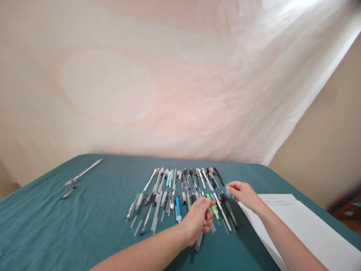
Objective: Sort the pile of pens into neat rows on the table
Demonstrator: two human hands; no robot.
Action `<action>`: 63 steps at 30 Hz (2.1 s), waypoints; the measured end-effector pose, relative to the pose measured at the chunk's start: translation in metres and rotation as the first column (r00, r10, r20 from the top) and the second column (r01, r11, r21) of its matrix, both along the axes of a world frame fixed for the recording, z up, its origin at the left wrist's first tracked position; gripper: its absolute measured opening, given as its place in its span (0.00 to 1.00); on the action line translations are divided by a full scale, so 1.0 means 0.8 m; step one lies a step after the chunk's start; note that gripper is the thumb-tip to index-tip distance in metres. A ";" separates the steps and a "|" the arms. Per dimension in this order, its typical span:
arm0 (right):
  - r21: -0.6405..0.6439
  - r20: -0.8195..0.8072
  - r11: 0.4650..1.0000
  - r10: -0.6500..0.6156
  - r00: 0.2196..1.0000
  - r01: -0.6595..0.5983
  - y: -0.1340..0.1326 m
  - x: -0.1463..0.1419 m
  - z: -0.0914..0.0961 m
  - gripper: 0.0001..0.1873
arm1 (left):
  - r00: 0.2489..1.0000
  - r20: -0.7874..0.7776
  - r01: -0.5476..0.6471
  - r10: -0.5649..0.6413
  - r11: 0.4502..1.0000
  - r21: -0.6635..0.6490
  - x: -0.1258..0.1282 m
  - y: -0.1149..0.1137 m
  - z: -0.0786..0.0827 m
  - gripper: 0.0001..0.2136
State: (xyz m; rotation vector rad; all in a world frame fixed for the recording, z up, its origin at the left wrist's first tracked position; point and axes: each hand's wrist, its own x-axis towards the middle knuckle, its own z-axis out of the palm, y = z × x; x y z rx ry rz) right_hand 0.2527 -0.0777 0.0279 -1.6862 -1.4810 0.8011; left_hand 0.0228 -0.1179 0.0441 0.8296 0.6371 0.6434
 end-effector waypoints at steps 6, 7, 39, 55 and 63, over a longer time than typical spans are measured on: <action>-0.017 0.099 1.000 -0.020 0.995 0.022 0.014 0.014 -0.035 0.14 | 1.000 0.003 0.003 -0.003 1.000 0.010 0.001 0.000 -0.002 0.11; -0.010 0.115 1.000 -0.020 0.993 0.021 0.014 0.014 -0.037 0.14 | 1.000 0.004 0.003 -0.003 1.000 0.011 0.002 -0.001 -0.003 0.11; -0.083 -0.028 0.938 0.335 0.942 -0.336 -0.047 -0.099 0.041 0.19 | 0.864 0.368 -0.360 0.344 0.933 -0.026 -0.007 0.032 0.015 0.08; -0.127 -0.378 0.930 0.277 0.883 -0.346 -0.055 -0.126 0.032 0.24 | 0.843 0.336 -0.480 0.420 0.870 0.117 -0.021 0.048 0.017 0.12; 0.078 0.032 0.951 0.296 0.955 -0.298 -0.050 -0.119 0.031 0.21 | 0.840 0.325 -0.488 0.435 0.867 0.098 -0.021 0.049 0.016 0.11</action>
